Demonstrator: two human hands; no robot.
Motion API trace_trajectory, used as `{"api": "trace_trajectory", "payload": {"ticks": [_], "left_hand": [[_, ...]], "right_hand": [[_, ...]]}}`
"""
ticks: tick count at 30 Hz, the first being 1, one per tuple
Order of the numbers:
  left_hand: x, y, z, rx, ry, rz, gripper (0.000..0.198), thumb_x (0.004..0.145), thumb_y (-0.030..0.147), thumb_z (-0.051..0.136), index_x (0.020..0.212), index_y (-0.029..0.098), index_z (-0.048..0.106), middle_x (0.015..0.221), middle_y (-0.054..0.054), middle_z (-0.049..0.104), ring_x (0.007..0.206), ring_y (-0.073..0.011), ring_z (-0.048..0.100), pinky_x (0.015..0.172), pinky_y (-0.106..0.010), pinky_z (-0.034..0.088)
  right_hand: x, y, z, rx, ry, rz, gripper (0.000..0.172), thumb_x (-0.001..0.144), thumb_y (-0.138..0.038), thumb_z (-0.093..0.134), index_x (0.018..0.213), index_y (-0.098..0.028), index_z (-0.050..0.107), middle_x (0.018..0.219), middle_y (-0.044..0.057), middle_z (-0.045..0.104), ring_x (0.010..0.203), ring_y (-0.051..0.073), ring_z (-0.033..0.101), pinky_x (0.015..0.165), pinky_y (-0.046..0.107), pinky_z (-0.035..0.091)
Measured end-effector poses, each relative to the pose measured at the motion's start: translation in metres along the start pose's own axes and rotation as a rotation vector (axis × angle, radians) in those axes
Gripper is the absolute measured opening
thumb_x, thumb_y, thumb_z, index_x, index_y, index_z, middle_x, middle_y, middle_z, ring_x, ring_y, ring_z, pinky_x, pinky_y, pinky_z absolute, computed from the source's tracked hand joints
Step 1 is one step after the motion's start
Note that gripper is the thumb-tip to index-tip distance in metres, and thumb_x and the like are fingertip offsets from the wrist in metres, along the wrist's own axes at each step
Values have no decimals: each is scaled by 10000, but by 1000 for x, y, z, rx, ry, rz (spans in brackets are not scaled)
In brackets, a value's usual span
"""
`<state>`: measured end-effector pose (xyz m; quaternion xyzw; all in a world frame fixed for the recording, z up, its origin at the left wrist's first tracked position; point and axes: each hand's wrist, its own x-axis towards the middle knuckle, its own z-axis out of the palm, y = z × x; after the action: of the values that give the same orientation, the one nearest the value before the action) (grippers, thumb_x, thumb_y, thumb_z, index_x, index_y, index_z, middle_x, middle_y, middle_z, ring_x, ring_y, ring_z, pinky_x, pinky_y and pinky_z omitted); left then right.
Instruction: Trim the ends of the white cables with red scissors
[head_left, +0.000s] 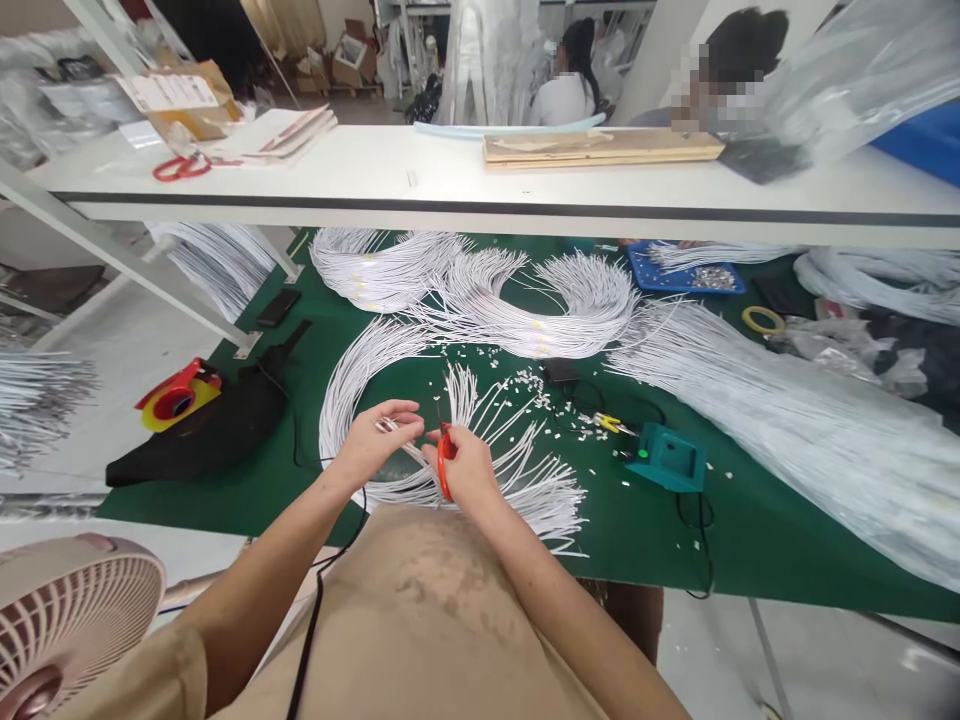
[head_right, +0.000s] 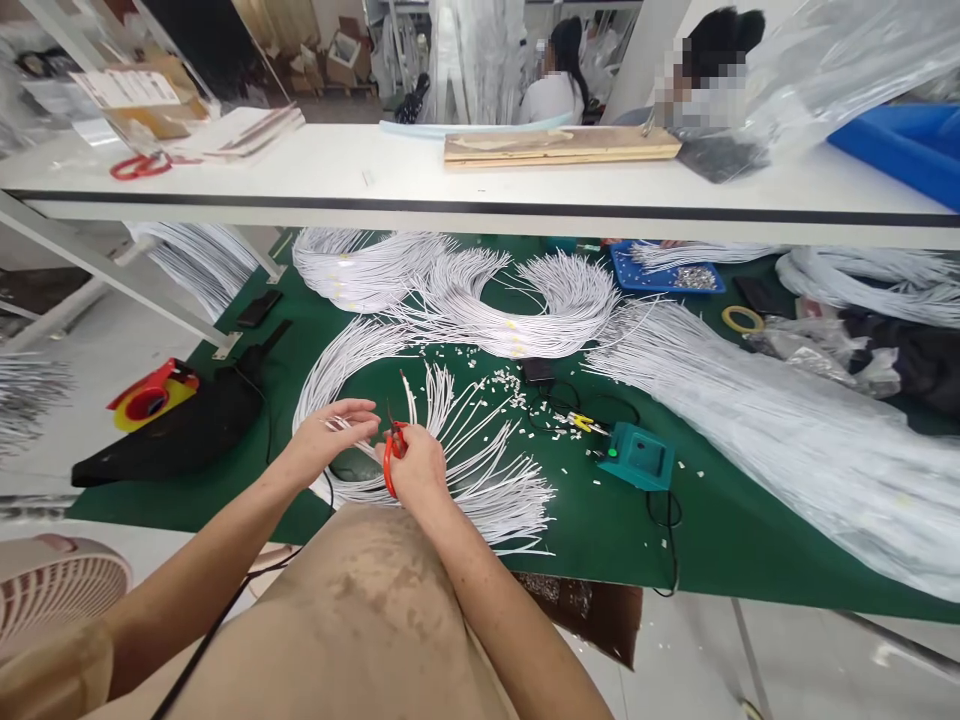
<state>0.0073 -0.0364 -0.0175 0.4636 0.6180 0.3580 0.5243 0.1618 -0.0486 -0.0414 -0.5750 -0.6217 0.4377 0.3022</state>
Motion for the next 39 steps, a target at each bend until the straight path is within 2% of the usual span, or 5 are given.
{"api": "trace_trajectory", "payload": {"ticks": [12,22,30,35,39], "left_hand": [[-1,-11,16,-240,-168,-53,383,616,358,710,912,133,618,893,-100,674,868,-218,625,844,-377,453],[-5,-10,23,-382,-86,-93,326,684,381,657,915,158,601,781,-28,617,730,-124,588,782,-298,463],[-14,-2,24,-333,-154,-93,284,723,386,617,902,167,599,773,-25,597,713,-115,559,696,-254,456],[-14,-2,21,-325,-119,-108,297,719,379,624,917,161,592,808,-40,600,721,-117,552,696,-249,458],[-11,0,22,-302,-102,-131,322,702,376,643,931,156,593,803,-38,600,727,-119,562,714,-261,471]], "right_hand": [[-1,22,10,-5,62,58,277,696,-427,579,586,-173,586,562,-16,544,537,102,433,489,205,297],[10,6,-11,224,345,19,255,771,-387,497,809,-174,632,761,18,620,680,133,541,658,242,415],[31,24,-6,-48,298,28,212,729,-374,563,803,-184,621,842,45,619,744,154,559,683,263,409],[22,30,0,140,219,97,260,747,-411,532,757,-172,634,756,23,630,691,132,553,646,235,404],[8,37,9,367,6,169,322,742,-446,520,729,-157,661,598,-17,588,559,98,503,541,200,371]]}}
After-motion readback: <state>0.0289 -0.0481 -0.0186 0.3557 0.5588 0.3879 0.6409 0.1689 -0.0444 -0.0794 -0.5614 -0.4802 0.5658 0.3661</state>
